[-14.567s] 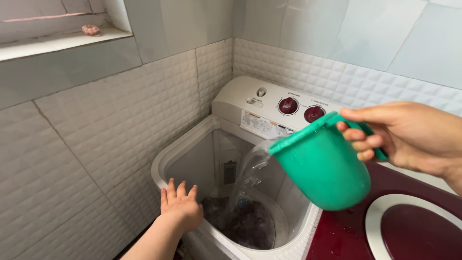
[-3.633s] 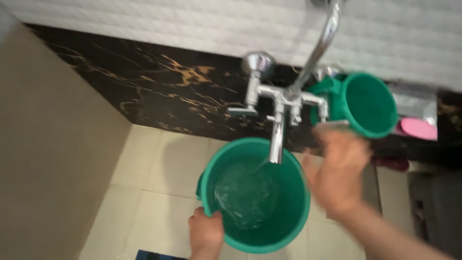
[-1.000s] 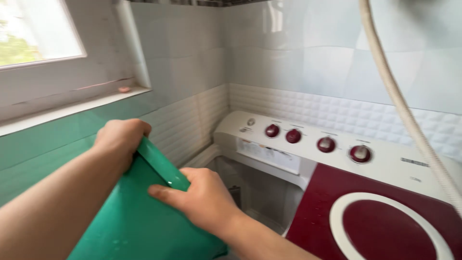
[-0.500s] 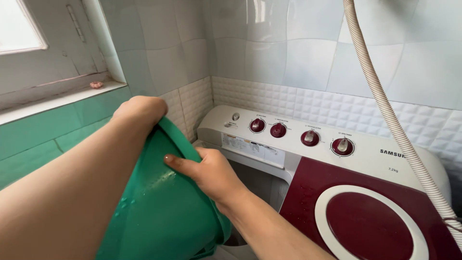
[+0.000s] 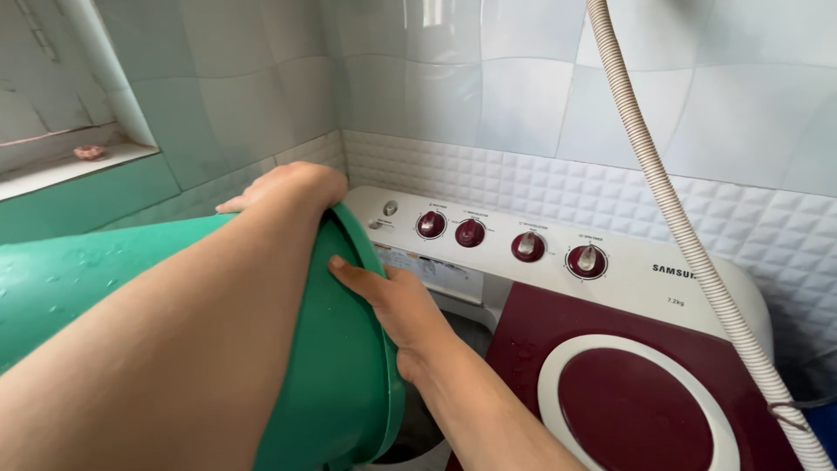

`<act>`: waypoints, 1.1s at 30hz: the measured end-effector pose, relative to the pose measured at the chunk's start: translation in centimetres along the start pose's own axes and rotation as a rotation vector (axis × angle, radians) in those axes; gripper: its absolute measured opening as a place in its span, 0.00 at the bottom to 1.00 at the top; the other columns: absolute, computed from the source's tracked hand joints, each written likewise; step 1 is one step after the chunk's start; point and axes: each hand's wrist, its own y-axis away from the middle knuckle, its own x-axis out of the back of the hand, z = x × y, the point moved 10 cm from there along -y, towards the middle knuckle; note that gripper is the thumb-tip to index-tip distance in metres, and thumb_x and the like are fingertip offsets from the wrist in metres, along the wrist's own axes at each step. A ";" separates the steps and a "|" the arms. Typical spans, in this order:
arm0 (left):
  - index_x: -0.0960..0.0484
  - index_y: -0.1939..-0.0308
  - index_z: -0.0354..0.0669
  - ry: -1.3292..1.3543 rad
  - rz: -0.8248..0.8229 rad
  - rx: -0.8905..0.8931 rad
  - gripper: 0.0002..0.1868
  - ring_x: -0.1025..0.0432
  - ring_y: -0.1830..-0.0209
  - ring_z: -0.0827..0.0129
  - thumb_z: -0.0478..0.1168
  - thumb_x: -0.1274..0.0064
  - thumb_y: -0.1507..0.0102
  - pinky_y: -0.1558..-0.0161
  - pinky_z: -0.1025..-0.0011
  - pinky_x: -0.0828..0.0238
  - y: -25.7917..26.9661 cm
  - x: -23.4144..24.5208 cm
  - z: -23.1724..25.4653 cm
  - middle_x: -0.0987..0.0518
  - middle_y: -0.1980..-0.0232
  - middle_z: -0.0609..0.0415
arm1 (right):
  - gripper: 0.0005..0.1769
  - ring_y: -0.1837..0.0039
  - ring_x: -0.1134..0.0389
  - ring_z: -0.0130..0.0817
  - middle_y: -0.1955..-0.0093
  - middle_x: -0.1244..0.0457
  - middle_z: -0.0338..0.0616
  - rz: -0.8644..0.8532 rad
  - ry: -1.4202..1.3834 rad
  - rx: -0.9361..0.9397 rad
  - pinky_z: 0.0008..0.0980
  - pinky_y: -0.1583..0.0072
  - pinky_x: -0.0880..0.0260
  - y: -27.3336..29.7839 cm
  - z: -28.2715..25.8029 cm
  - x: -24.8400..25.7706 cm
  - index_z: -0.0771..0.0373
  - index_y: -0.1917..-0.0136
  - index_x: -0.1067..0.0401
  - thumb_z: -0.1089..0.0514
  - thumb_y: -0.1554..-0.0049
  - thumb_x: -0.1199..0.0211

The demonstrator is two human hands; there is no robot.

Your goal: The person is doing laundry by filling the washing machine with water and detergent, and then starting the wash cycle.

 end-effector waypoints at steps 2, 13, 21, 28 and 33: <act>0.29 0.28 0.49 -0.024 -0.013 -0.023 0.31 0.46 0.21 0.43 0.46 0.54 0.37 0.25 0.31 0.69 -0.2 -0.7 1.4 0.35 0.23 0.43 | 0.30 0.50 0.25 0.42 0.47 0.29 0.54 0.027 -0.026 -0.011 0.41 0.50 0.22 -0.3 -0.1 0.9 0.69 0.40 0.26 0.44 0.48 0.32; 0.31 0.26 0.48 -0.220 -0.057 -0.165 0.34 0.48 0.21 0.35 0.55 0.53 0.35 0.29 0.24 0.70 0.4 -5.5 8.2 0.39 0.21 0.39 | 0.29 0.55 0.26 0.42 0.50 0.28 0.56 0.116 -0.213 -0.006 0.42 0.54 0.22 -0.9 1.1 6.2 0.73 0.41 0.25 0.46 0.46 0.32; 0.29 0.27 0.44 -0.224 -0.003 -0.273 0.34 0.50 0.21 0.33 0.53 0.52 0.36 0.31 0.23 0.72 2.3 -6.0 9.6 0.40 0.22 0.35 | 0.32 0.53 0.25 0.42 0.48 0.29 0.56 0.179 -0.185 0.003 0.41 0.53 0.21 1.1 1.3 7.0 0.71 0.38 0.28 0.45 0.46 0.34; 0.27 0.29 0.47 -0.135 0.063 -0.281 0.31 0.46 0.22 0.39 0.50 0.54 0.36 0.28 0.26 0.71 5.0 -2.4 5.8 0.34 0.24 0.40 | 0.32 0.52 0.25 0.41 0.48 0.28 0.54 0.174 -0.068 0.046 0.41 0.52 0.21 4.1 1.3 3.4 0.70 0.38 0.28 0.44 0.46 0.34; 0.21 0.34 0.46 0.073 0.166 -0.260 0.29 0.38 0.26 0.46 0.50 0.54 0.37 0.24 0.36 0.70 7.2 2.3 -0.5 0.28 0.29 0.44 | 0.32 0.49 0.26 0.41 0.48 0.29 0.52 0.064 0.059 0.136 0.41 0.49 0.22 6.4 1.7 -1.3 0.69 0.39 0.28 0.46 0.49 0.30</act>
